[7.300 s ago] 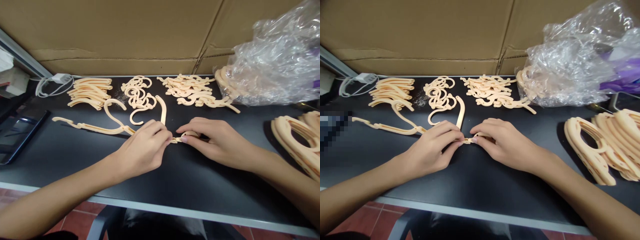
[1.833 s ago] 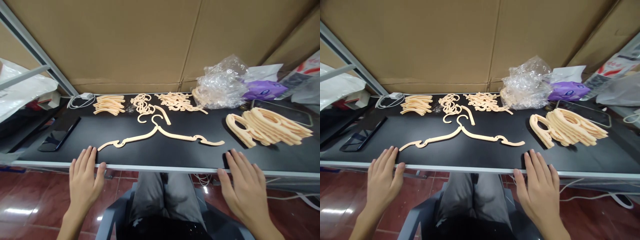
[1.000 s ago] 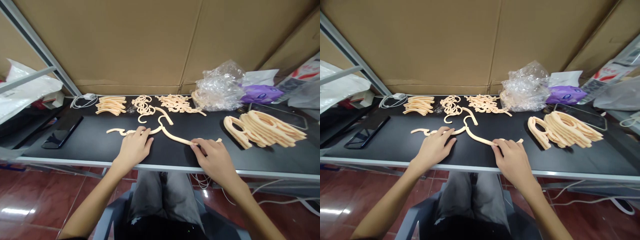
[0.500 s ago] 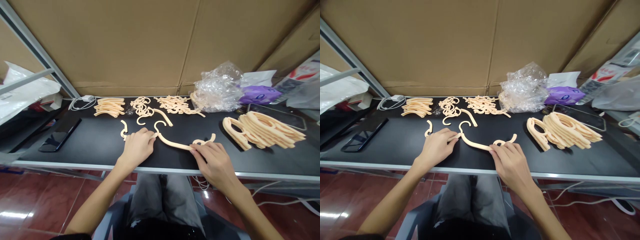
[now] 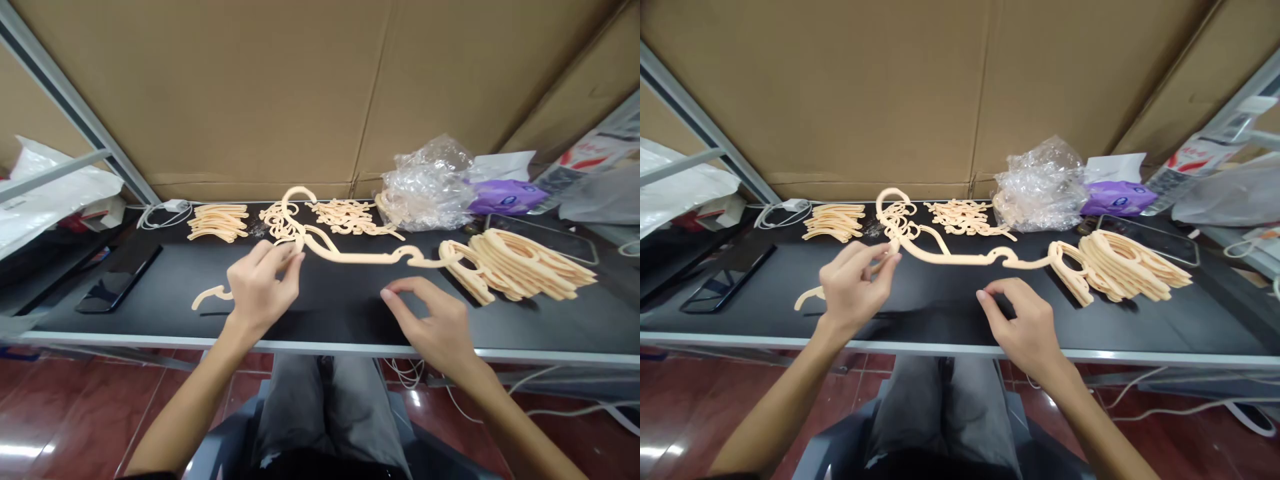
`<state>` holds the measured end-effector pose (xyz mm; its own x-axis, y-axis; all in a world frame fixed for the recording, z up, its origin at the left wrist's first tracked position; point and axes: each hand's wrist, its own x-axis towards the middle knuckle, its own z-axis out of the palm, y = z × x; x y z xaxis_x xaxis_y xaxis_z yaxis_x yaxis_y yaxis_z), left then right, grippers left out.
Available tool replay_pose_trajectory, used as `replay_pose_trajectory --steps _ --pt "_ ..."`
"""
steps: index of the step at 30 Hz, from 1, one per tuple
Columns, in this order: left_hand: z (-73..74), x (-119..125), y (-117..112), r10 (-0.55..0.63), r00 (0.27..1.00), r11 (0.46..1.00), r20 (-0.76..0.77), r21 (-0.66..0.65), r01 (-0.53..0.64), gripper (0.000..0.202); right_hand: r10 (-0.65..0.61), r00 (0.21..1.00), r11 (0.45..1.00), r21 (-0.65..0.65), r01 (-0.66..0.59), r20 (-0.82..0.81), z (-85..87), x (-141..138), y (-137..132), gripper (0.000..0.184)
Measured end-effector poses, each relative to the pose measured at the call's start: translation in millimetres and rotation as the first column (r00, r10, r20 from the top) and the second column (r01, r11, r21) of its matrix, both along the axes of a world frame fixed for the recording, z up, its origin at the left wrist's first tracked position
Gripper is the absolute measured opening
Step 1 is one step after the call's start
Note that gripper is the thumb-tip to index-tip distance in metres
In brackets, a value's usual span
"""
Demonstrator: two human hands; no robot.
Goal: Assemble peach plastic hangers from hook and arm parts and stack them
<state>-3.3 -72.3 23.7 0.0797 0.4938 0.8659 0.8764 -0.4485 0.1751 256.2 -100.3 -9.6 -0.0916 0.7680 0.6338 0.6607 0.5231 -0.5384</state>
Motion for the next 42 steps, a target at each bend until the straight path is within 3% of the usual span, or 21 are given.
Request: replay_pose_trajectory --steps 3,5,7,10,12,14,17,22,31,35,42 --pt "16.5 -3 20 -0.004 1.0 0.996 0.012 0.094 0.002 0.012 0.038 0.976 0.969 -0.232 -0.089 -0.216 8.0 -6 13 0.019" --pt "23.0 -7 37 -0.009 1.0 0.995 0.017 0.102 0.007 0.014 0.079 0.885 0.905 -0.339 -0.256 -0.458 13.4 -12 31 0.028" --pt "23.7 -11 53 -0.015 1.0 0.996 0.005 0.089 0.015 0.016 0.071 0.738 0.842 -0.356 -0.405 -0.671 18.8 -18 56 0.032" --pt "16.2 -19 73 -0.022 0.999 0.994 -0.033 0.102 0.025 0.017 -0.001 0.547 0.77 -0.35 -0.534 -0.837 25.1 -31 95 0.025" --pt "8.9 -24 81 -0.033 0.998 0.991 -0.052 0.131 0.039 0.015 -0.092 0.454 0.743 -0.365 -0.561 -0.886 27.1 -39 113 0.022" --pt "2.2 -30 84 -0.052 0.996 0.985 -0.073 0.16 0.063 0.012 -0.118 0.411 0.744 -0.354 -0.566 -0.904 27.2 -47 123 0.019" --pt "-3.6 -35 83 -0.077 0.991 0.981 -0.112 0.169 0.095 0.006 -0.085 0.428 0.745 -0.342 -0.573 -0.9 25.6 -52 123 0.016" --pt "-3.6 -35 76 -0.113 0.987 0.977 -0.112 0.171 0.131 0.003 -0.008 0.543 0.742 -0.369 -0.56 -0.84 23.6 -49 115 0.023" --pt "-1.0 -35 77 -0.108 0.99 0.981 -0.086 0.151 0.12 0.002 0.238 0.712 0.664 -0.424 -0.616 -0.661 15.9 -48 112 0.041" --pt "0.4 -35 77 -0.135 0.989 0.976 -0.068 0.161 0.144 0.003 0.268 0.727 0.662 -0.427 -0.616 -0.633 16.4 -46 110 0.037" --pt "-1.2 -34 77 -0.129 0.988 0.978 -0.084 0.154 0.141 0.004 0.266 0.667 0.681 -0.355 -0.641 -0.696 17.6 -47 109 0.029"
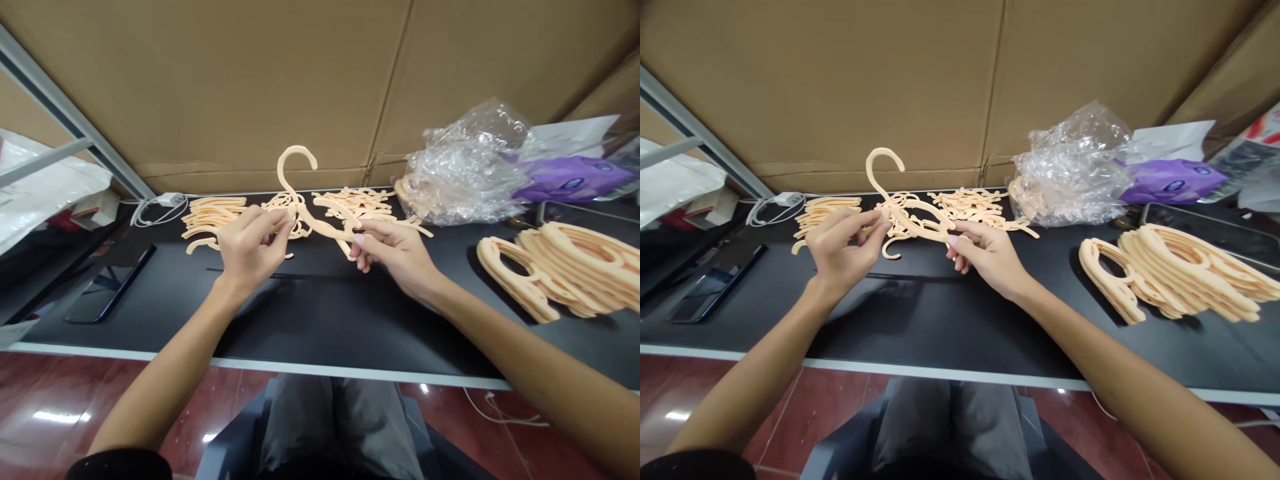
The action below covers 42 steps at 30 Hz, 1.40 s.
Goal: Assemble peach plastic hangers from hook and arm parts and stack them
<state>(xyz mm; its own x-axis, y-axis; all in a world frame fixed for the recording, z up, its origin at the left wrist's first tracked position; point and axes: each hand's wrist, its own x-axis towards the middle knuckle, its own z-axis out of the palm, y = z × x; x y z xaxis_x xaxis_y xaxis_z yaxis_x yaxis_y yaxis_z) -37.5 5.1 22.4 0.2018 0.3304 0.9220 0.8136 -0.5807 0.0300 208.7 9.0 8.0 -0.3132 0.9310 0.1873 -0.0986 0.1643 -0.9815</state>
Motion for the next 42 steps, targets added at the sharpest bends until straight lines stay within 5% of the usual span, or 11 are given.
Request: replay_pose_trajectory --steps 9,14,21,25,28,30,32,36,42 --pt "-5.7 6 -3 -0.056 0.996 0.998 -0.074 -0.02 0.055 0.003 -0.136 0.991 0.991 0.005 0.136 -0.008 -0.1 -1 3 0.034" --pt "-12.5 13 -7 -0.095 0.987 0.995 -0.131 -0.041 0.09 0.003 -0.221 0.974 0.973 0.079 0.217 0.046 -2.6 1 6 0.019" --pt "-11.7 13 -9 -0.02 0.995 0.998 -0.098 -0.056 0.015 0.008 -0.382 0.897 0.924 -0.087 0.372 -0.221 8.8 16 17 0.014" --pt "-7.8 11 -10 0.051 0.993 0.995 -0.109 -0.079 -0.06 0.013 -0.535 0.82 0.844 -0.091 0.528 -0.206 11.0 31 28 0.028" --pt "-3.9 8 -9 0.089 0.99 0.992 -0.113 -0.078 -0.098 0.013 -0.667 0.742 0.716 0.219 0.663 -0.069 12.9 41 31 0.028" --pt "-1.3 6 -9 0.095 0.991 0.992 -0.09 -0.076 -0.102 0.011 -0.677 0.725 0.68 0.485 0.55 0.127 16.7 45 27 0.014" --pt "0.7 3 -9 0.095 0.994 0.99 -0.055 -0.098 -0.1 0.011 -0.588 0.741 0.754 0.552 0.357 0.324 21.7 47 22 0.012" --pt "-0.8 -4 -20 0.092 0.996 0.974 0.014 -0.209 -0.087 0.009 -0.194 0.775 0.941 0.337 -0.026 0.601 27.9 46 12 0.023" --pt "-11.1 -19 -61 0.164 0.985 0.902 -0.062 -0.396 -0.175 0.006 0.215 0.646 0.924 0.062 -0.378 0.732 27.2 39 4 0.024"
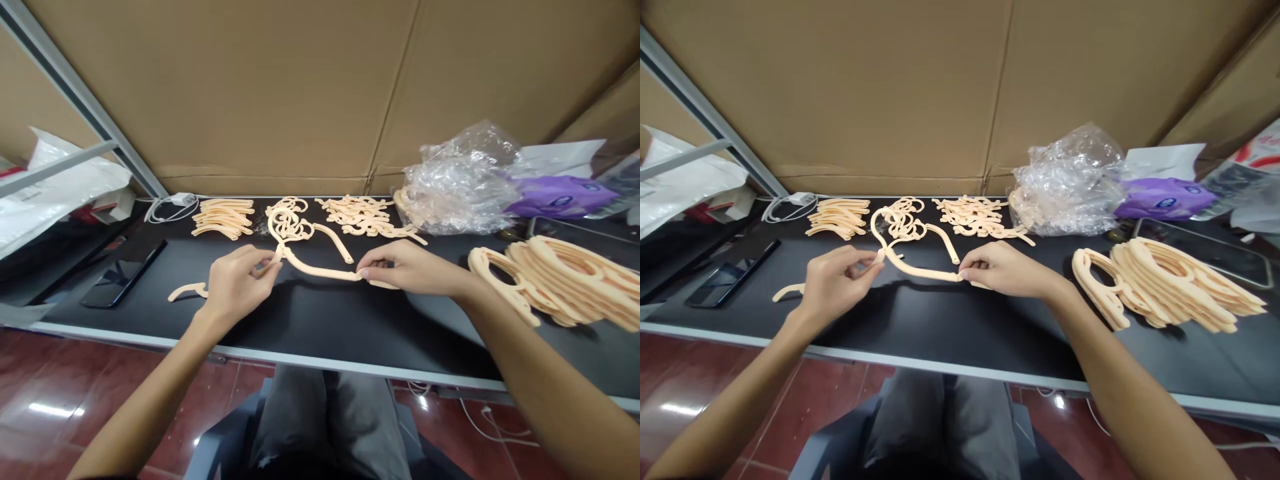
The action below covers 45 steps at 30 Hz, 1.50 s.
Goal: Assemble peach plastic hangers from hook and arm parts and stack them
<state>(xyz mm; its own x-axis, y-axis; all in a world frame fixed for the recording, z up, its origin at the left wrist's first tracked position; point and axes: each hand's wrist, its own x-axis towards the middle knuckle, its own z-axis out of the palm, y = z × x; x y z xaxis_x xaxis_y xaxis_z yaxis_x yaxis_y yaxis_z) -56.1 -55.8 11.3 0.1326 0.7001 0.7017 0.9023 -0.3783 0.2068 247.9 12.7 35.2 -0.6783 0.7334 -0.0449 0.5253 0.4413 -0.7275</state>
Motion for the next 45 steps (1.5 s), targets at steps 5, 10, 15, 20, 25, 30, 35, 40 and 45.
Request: replay_pose_trajectory --steps 5,10,15,20,25,30,35,40,45 --pt "15.2 22 -21 0.07 0.993 0.967 -0.1 0.251 -0.043 0.018 0.073 0.996 0.996 -0.046 -0.071 0.044 2.2 -4 -6 0.023" --pt "24.1 74 -6 -0.312 0.91 0.941 -0.273 -0.217 0.258 0.017 0.083 0.995 0.996 -0.023 -0.082 0.048 3.4 -6 -8 0.021" --pt "14.0 89 12 -0.348 0.918 0.838 -0.19 -0.502 0.213 0.011 0.09 0.994 0.995 0.036 -0.093 0.064 2.5 -5 -8 0.018" --pt "5.5 82 8 -0.385 0.908 0.822 -0.167 -0.51 0.255 0.01 0.046 0.989 0.992 0.112 -0.062 0.143 0.2 -8 -10 0.017" --pt "-4.7 83 6 -0.403 0.91 0.789 -0.101 -0.542 0.289 0.01 0.059 0.984 0.989 0.125 -0.081 0.166 -5.1 -11 -12 0.02" --pt "-13.9 86 4 -0.392 0.908 0.833 -0.149 -0.477 0.281 0.013 0.063 0.986 0.989 0.121 -0.082 0.153 -8.0 -12 -14 0.025" --pt "-10.6 85 4 -0.386 0.905 0.846 -0.18 -0.461 0.269 0.013 0.04 0.983 0.98 0.185 -0.073 0.177 -10.5 -13 -15 0.026" --pt "-5.4 86 1 -0.342 0.888 0.911 -0.309 -0.34 0.233 0.018 0.038 0.975 0.959 0.267 -0.097 0.217 -10.7 -12 -16 0.027" --pt "-9.9 86 -1 -0.278 0.885 0.96 -0.374 -0.089 0.264 0.02 -0.011 0.977 0.952 0.301 -0.054 0.211 -8.0 -12 -18 0.027"
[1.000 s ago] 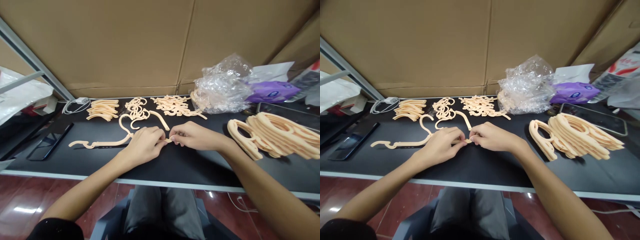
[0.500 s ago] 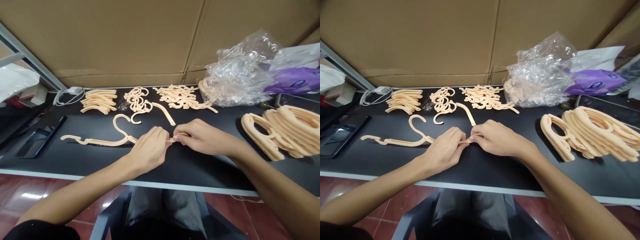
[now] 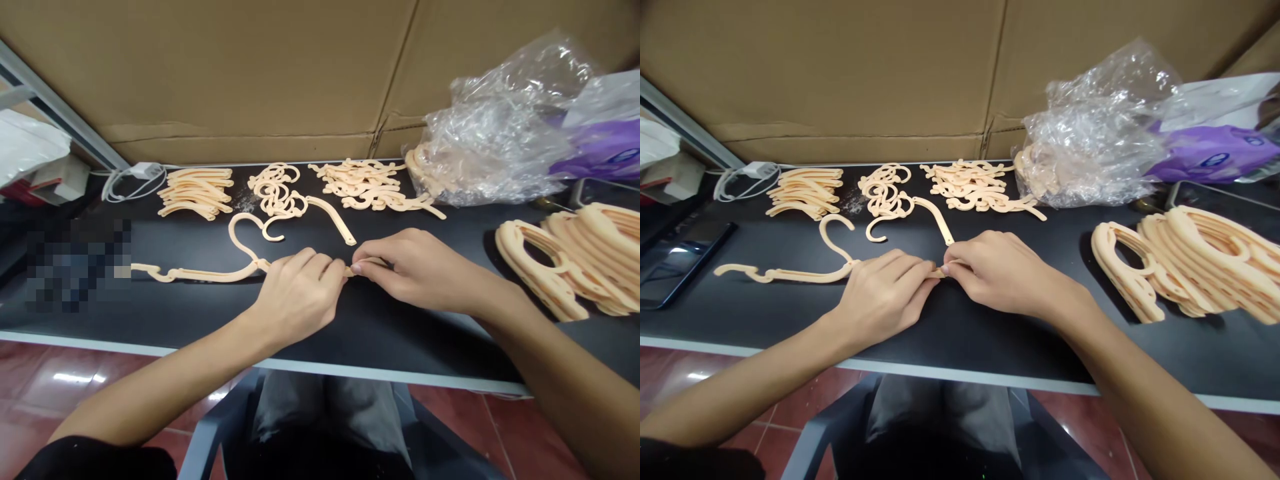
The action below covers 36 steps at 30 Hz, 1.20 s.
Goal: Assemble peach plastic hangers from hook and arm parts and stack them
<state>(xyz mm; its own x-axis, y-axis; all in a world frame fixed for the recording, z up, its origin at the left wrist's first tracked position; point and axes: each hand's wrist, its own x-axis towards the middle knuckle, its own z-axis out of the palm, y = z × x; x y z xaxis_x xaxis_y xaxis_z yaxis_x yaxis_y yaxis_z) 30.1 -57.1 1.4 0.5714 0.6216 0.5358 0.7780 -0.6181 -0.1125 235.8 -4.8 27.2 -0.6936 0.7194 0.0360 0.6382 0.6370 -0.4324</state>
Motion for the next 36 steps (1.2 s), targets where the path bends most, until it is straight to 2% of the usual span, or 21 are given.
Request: replay_pose_trajectory --steps 6,10,14,23,30,33,36 --pt "-0.7 2 0 -0.038 0.999 0.992 0.038 0.119 0.034 0.013 -0.032 0.999 0.999 0.017 0.031 0.041 1.9 0 1 0.028" --pt "3.1 4 -2 -0.005 1.0 0.998 0.026 0.067 0.003 0.011 -0.042 0.993 0.999 0.034 0.038 0.111 4.6 0 1 0.027" --pt "3.1 3 0 0.03 0.999 0.999 0.039 0.014 -0.031 0.01 -0.021 0.994 0.999 0.045 0.017 0.108 5.8 0 1 0.027" --pt "-1.5 0 4 -0.08 0.994 0.994 0.077 0.084 0.074 0.008 0.0 0.994 0.998 0.064 -0.007 0.11 4.2 1 2 0.027" --pt "-0.1 1 3 -0.025 0.998 0.999 0.051 -0.026 0.027 0.009 0.0 0.992 0.997 0.079 -0.01 0.127 5.2 1 2 0.027" --pt "-0.3 -2 7 -0.026 0.996 0.985 0.081 -0.168 0.039 0.009 -0.001 0.992 0.997 0.074 -0.008 0.123 5.6 0 3 0.028" --pt "-1.4 -5 11 -0.049 0.987 0.947 0.151 -0.306 0.094 0.007 0.007 0.992 0.997 0.069 -0.016 0.123 5.7 0 4 0.028"
